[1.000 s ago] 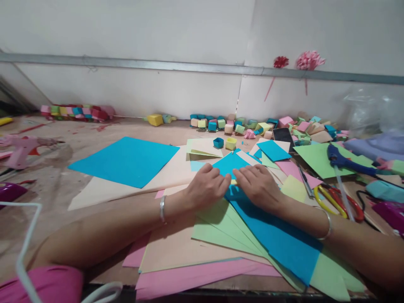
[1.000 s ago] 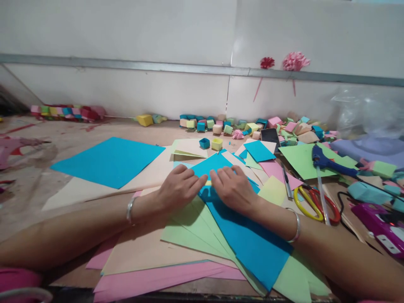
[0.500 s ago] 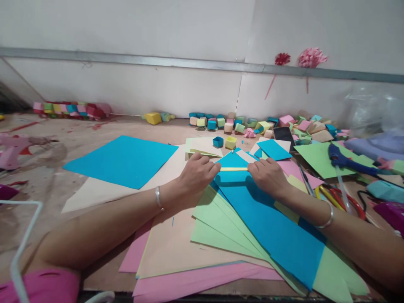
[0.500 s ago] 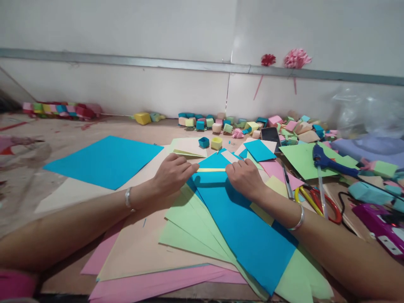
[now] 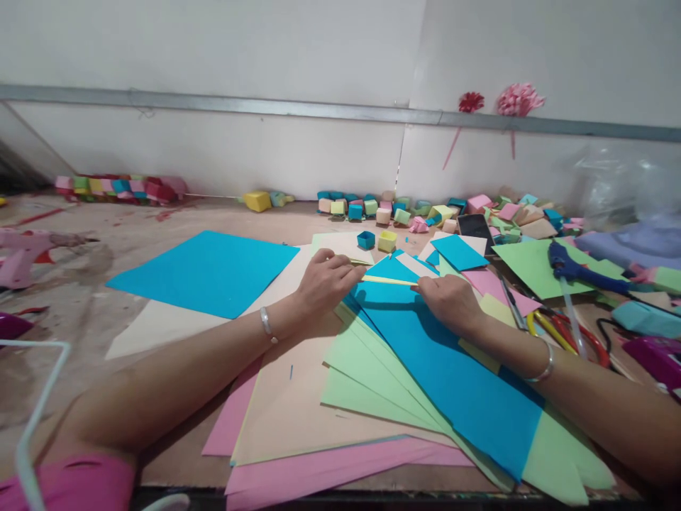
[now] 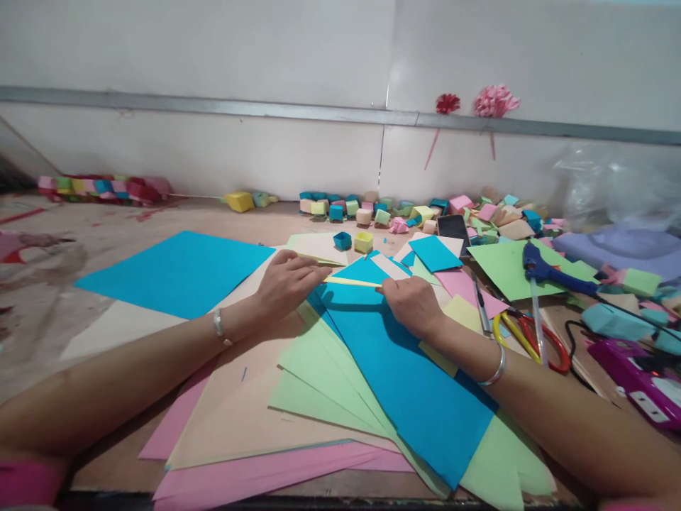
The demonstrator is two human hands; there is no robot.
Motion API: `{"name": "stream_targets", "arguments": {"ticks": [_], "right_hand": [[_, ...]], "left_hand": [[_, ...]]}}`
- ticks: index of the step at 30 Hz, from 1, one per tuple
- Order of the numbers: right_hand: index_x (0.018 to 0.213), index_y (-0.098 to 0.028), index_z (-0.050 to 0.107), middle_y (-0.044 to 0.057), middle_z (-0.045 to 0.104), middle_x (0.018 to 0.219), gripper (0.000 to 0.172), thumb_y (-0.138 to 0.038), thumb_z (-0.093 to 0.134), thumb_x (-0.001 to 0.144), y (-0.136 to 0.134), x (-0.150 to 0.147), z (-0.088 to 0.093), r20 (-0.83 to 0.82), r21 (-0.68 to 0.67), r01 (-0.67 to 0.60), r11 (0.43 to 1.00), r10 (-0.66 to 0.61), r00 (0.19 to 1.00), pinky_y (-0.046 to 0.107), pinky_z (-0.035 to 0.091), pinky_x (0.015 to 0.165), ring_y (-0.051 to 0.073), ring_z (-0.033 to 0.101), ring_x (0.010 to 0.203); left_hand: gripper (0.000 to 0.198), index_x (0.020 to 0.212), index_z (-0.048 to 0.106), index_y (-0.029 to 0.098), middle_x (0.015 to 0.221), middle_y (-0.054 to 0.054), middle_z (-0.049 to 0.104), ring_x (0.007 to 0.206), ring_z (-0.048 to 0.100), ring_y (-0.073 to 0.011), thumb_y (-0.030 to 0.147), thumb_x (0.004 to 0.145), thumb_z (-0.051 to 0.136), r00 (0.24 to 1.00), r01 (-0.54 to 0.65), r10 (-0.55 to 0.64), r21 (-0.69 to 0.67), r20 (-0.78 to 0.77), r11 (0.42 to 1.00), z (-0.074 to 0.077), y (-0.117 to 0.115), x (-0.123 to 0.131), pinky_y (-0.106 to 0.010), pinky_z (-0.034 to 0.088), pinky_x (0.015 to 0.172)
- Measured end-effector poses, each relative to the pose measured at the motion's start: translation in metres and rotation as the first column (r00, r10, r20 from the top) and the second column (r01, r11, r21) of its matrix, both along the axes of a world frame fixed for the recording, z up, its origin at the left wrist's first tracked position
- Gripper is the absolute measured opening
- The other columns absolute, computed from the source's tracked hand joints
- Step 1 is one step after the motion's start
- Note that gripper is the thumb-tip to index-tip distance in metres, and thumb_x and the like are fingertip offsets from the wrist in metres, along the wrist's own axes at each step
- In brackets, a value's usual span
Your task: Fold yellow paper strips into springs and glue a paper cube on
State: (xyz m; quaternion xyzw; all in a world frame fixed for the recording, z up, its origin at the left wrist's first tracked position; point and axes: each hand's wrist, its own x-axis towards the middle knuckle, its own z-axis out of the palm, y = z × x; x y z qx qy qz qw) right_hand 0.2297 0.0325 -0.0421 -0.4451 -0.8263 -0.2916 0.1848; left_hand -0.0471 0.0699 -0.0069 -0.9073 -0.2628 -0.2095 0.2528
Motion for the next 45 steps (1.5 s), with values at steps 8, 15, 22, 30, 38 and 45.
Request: {"name": "stream_targets", "arguments": {"ticks": [8,15,22,30,38,45], "right_hand": [[0.067,-0.014,0.06,0.006,0.057,0.05,0.039,-0.034,0.043,0.096,0.0,-0.004,-0.001,-0.167,-0.19,0.027,0.981,-0.059,0.984,0.029,0.017,0.052,0.016,0.05,0.047],[0.071,-0.017,0.062,0.003,0.06,0.047,0.043,-0.036,0.033,0.096,0.003,0.004,0.02,-0.463,-0.401,-0.024,0.916,-0.18,0.868,0.027,0.032,0.05,0.017,0.056,0.046],[0.076,-0.019,0.06,-0.005,0.052,0.038,0.043,-0.05,0.037,0.093,-0.022,-0.021,0.035,-0.759,-0.64,-0.535,0.552,-0.341,0.555,0.022,0.033,0.038,0.01,0.042,0.032],[0.077,-0.019,0.059,-0.006,0.05,0.037,0.045,-0.057,0.039,0.091,-0.039,-0.032,0.032,-0.768,-0.625,-0.718,0.306,-0.404,0.497,0.02,0.028,0.036,0.008,0.037,0.031],[0.074,-0.018,0.061,-0.004,0.056,0.048,0.036,-0.047,0.048,0.09,-0.037,-0.035,0.027,-0.737,-0.673,-0.595,0.44,-0.323,0.594,0.021,0.033,0.045,0.01,0.046,0.043],[0.059,-0.019,0.055,-0.002,0.055,0.043,0.043,-0.045,0.047,0.092,-0.043,-0.037,0.025,-0.703,-0.657,-0.503,0.561,-0.216,0.678,0.023,0.036,0.048,0.011,0.05,0.042]], "left_hand": [[0.023,0.095,0.067,0.022,0.1,-0.003,0.074,0.099,0.065,-0.0185,0.03,0.098,0.045,0.985,-0.001,0.015,-0.084,0.173,0.996,-0.002,0.004,0.001,-0.036,0.034,0.078],[0.04,0.083,0.07,0.02,0.081,-0.005,0.073,0.081,0.064,-0.0187,0.04,0.099,0.039,0.889,-0.099,0.173,-0.19,0.423,0.977,-0.002,0.016,-0.007,-0.034,0.037,0.072],[0.028,0.092,0.07,0.019,0.092,-0.004,0.074,0.08,0.065,-0.017,0.042,0.089,0.055,0.818,0.26,0.251,-0.722,0.518,0.641,0.018,-0.025,0.031,-0.027,0.048,0.069],[0.028,0.08,0.068,0.016,0.074,-0.004,0.064,0.065,0.056,-0.0121,0.042,0.087,0.058,0.661,0.569,0.509,-0.811,0.551,0.138,0.009,-0.063,0.066,-0.024,0.045,0.054],[0.027,0.064,0.052,0.018,0.058,0.002,0.05,0.054,0.046,-0.0099,0.034,0.084,0.059,0.553,0.602,0.576,-0.767,0.602,0.222,-0.008,-0.056,0.069,-0.026,0.039,0.051],[0.028,0.08,0.063,0.013,0.067,-0.002,0.059,0.06,0.051,-0.0108,0.041,0.077,0.069,0.521,0.727,0.593,-0.683,0.613,0.067,-0.009,-0.061,0.067,-0.024,0.038,0.054]]}}
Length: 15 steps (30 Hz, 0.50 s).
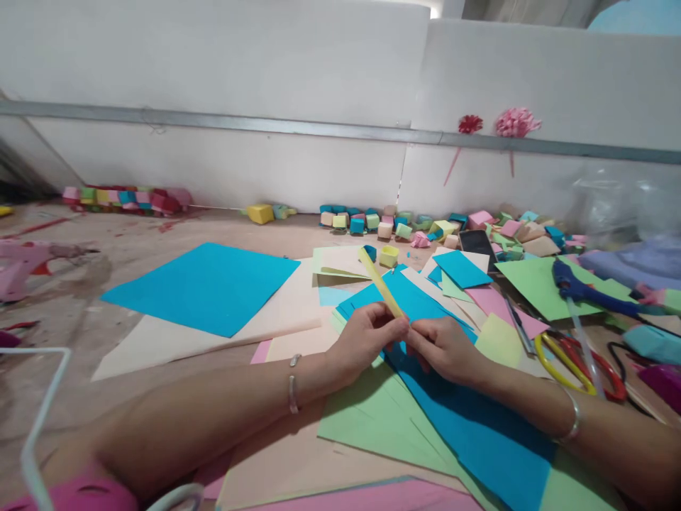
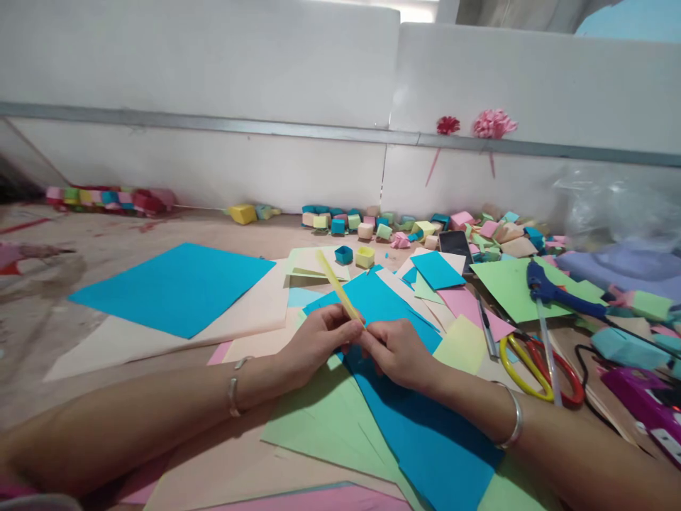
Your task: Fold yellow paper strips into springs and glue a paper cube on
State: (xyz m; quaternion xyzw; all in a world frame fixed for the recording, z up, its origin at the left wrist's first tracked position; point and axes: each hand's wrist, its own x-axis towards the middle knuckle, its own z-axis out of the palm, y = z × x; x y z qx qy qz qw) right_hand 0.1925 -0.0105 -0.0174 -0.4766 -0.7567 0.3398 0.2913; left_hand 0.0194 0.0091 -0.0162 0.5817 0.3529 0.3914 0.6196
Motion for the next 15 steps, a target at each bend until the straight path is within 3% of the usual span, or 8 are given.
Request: {"name": "stream_targets", "arguments": {"ticks": [5,9,15], "right_hand": [[0.059,-0.02,0.053,-0.002,0.054,0.04,0.042,-0.043,0.043,0.093,-0.006,0.001,-0.001,-0.032,-0.078,-0.113,0.991,0.111,0.993,0.022,0.037,0.047,0.011,0.05,0.039],[0.052,-0.02,0.051,-0.003,0.05,0.037,0.046,-0.044,0.044,0.091,-0.005,0.003,-0.002,-0.046,-0.124,-0.077,0.989,0.071,0.996,0.022,0.034,0.044,0.01,0.046,0.037],[0.049,-0.02,0.05,-0.004,0.046,0.035,0.048,-0.049,0.047,0.087,0.0,0.004,-0.005,-0.087,-0.218,-0.002,0.976,-0.017,0.996,0.022,0.03,0.039,0.01,0.043,0.034]], "left_hand": [[0.031,0.073,0.069,0.01,0.059,-0.001,0.055,0.054,0.042,-0.0078,0.041,0.071,0.076,0.999,0.004,-0.002,-0.068,0.034,0.998,0.002,0.007,-0.003,-0.023,0.029,0.05],[0.037,0.059,0.063,0.011,0.052,0.004,0.043,0.049,0.035,-0.0057,0.043,0.066,0.079,0.981,-0.119,0.132,-0.1,0.141,0.988,0.008,0.033,-0.012,-0.022,0.024,0.046],[0.041,0.082,0.07,0.01,0.057,0.003,0.048,0.051,0.04,-0.0047,0.046,0.065,0.08,0.951,-0.199,0.229,-0.154,0.21,0.968,0.007,0.07,-0.028,-0.017,0.026,0.045]]}}
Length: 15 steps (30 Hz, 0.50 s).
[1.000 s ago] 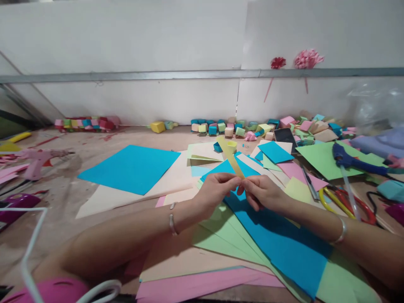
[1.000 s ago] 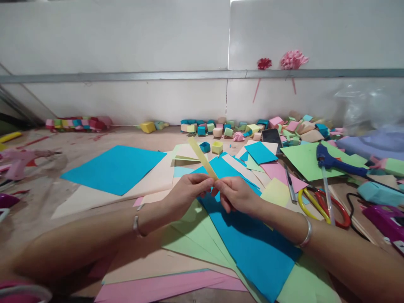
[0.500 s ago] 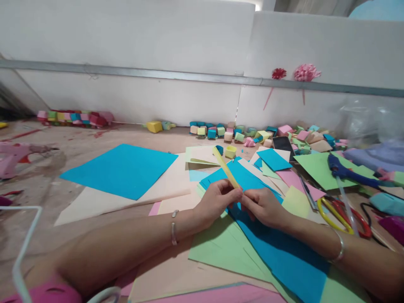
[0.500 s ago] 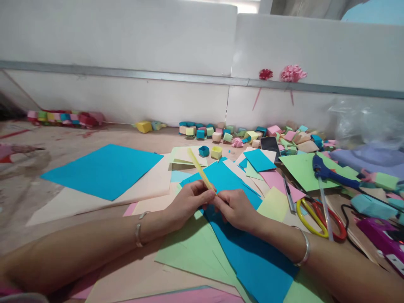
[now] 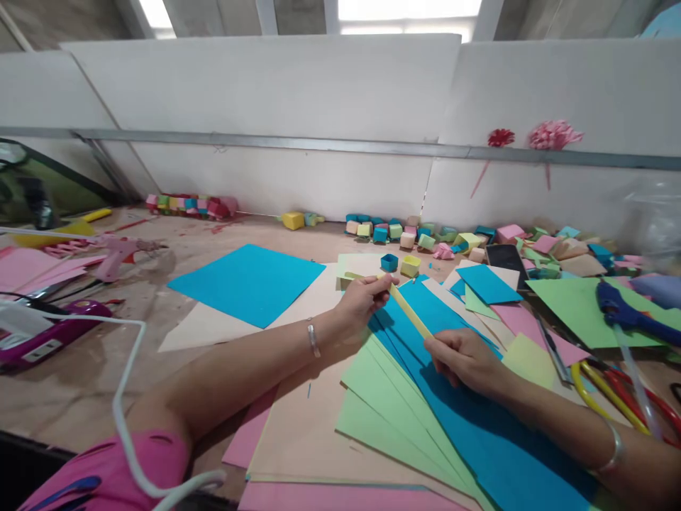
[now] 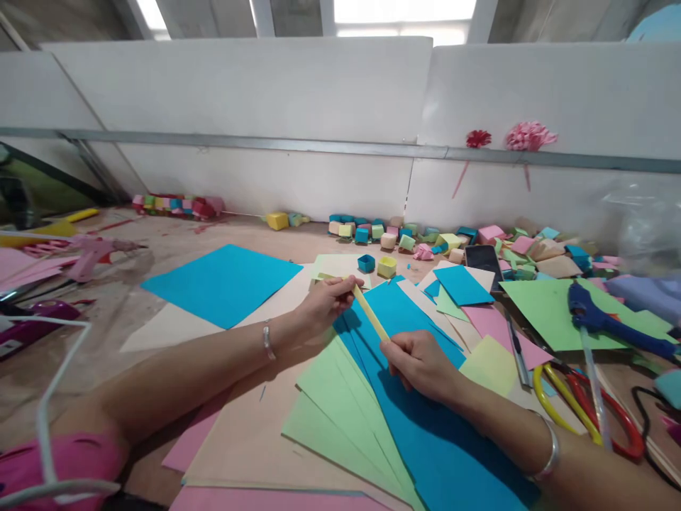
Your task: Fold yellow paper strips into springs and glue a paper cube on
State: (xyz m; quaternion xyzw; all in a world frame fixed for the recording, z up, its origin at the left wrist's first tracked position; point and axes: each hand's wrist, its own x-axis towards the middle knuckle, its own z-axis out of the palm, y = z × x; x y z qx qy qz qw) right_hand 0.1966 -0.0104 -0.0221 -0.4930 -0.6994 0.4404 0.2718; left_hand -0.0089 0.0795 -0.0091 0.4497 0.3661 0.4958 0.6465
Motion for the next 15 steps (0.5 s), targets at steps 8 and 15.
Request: {"name": "stream_targets", "arguments": {"ticks": [8,15], "right_hand": [[0.057,-0.019,0.054,-0.004,0.05,0.038,0.048,-0.051,0.043,0.092,0.001,0.0,-0.004,-0.068,0.14,0.052,0.989,-0.043,0.997,0.022,0.035,0.045,0.01,0.044,0.037],[0.06,-0.019,0.056,-0.002,0.057,0.048,0.043,-0.045,0.047,0.093,0.001,0.002,-0.008,0.027,0.367,-0.097,0.925,0.094,0.995,0.022,0.038,0.048,0.01,0.051,0.045]], "left_hand": [[0.045,0.089,0.067,0.014,0.08,-0.003,0.06,0.061,0.051,-0.006,0.052,0.068,0.077,0.989,0.144,-0.143,-0.014,0.025,0.99,0.01,-0.019,0.009,-0.017,0.038,0.052],[0.034,0.078,0.065,0.012,0.065,-0.002,0.061,0.054,0.053,-0.0072,0.045,0.075,0.073,0.929,0.325,-0.315,0.017,-0.195,0.946,-0.004,-0.06,0.022,-0.018,0.037,0.049]]}}
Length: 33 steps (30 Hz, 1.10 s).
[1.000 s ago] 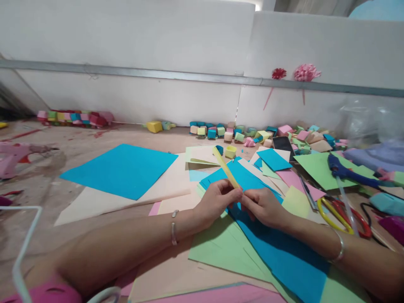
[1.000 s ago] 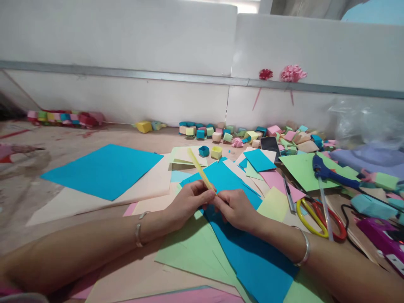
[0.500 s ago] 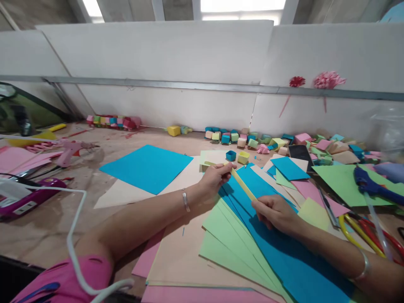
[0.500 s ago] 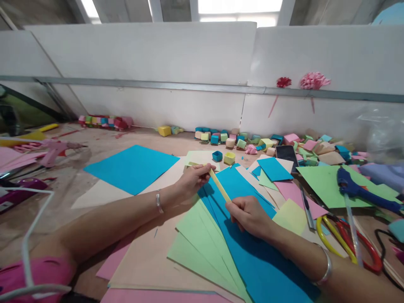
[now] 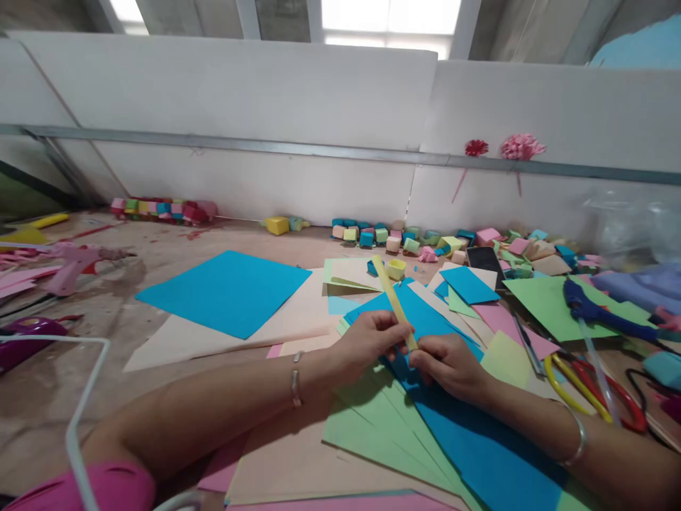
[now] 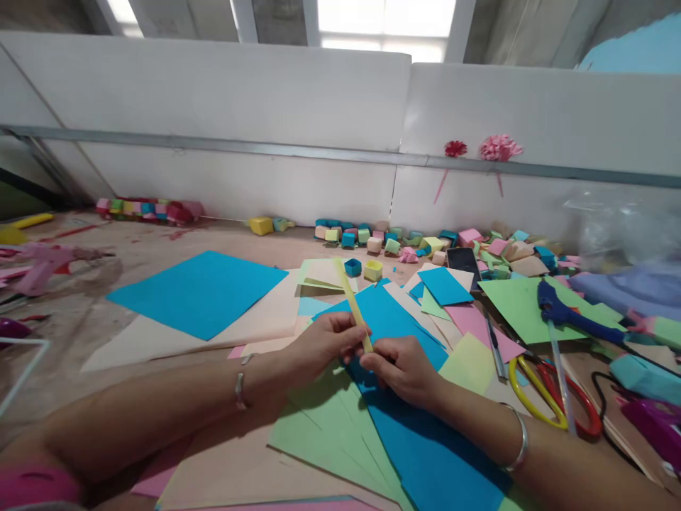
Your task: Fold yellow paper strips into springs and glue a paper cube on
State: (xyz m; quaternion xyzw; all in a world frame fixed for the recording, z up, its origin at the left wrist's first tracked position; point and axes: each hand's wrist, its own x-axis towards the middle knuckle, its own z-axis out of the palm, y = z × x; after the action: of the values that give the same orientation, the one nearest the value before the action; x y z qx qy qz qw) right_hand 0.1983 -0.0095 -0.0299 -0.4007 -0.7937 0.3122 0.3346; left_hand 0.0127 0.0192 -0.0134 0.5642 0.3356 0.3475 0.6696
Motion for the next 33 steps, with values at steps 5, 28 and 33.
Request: {"name": "stream_targets", "arguments": {"ticks": [5,28,33], "right_hand": [[0.089,-0.019,0.063,0.002,0.066,0.073,0.014,-0.025,0.051,0.093,0.007,0.008,-0.002,0.008,0.494,0.113,0.862,-0.134,0.991,0.026,0.046,0.064,0.014,0.059,0.066],[0.084,-0.022,0.069,0.003,0.064,0.074,0.015,-0.013,0.058,0.087,0.011,0.013,0.002,0.197,0.791,-0.063,0.609,-0.156,0.968,0.031,0.04,0.066,0.016,0.054,0.07],[0.085,-0.021,0.066,0.006,0.066,0.08,0.01,-0.015,0.057,0.087,0.009,0.012,0.004,0.19,0.712,-0.053,0.701,-0.119,0.975,0.034,0.044,0.071,0.018,0.058,0.075]], "left_hand": [[0.035,0.081,0.061,0.013,0.064,-0.002,0.063,0.044,0.048,-0.0037,0.046,0.076,0.072,0.993,-0.105,0.109,-0.099,0.035,0.99,-0.003,0.01,-0.002,-0.015,0.033,0.041],[0.022,0.081,0.065,0.011,0.066,-0.004,0.067,0.057,0.066,-0.0117,0.024,0.069,0.079,0.998,0.031,-0.019,-0.194,0.06,0.98,-0.005,0.003,0.0,-0.018,0.052,0.053],[0.023,0.082,0.065,0.011,0.068,-0.005,0.067,0.059,0.066,-0.0119,0.028,0.07,0.077,1.0,-0.002,0.005,-0.119,0.021,0.993,-0.005,0.0,0.001,-0.019,0.051,0.053]]}}
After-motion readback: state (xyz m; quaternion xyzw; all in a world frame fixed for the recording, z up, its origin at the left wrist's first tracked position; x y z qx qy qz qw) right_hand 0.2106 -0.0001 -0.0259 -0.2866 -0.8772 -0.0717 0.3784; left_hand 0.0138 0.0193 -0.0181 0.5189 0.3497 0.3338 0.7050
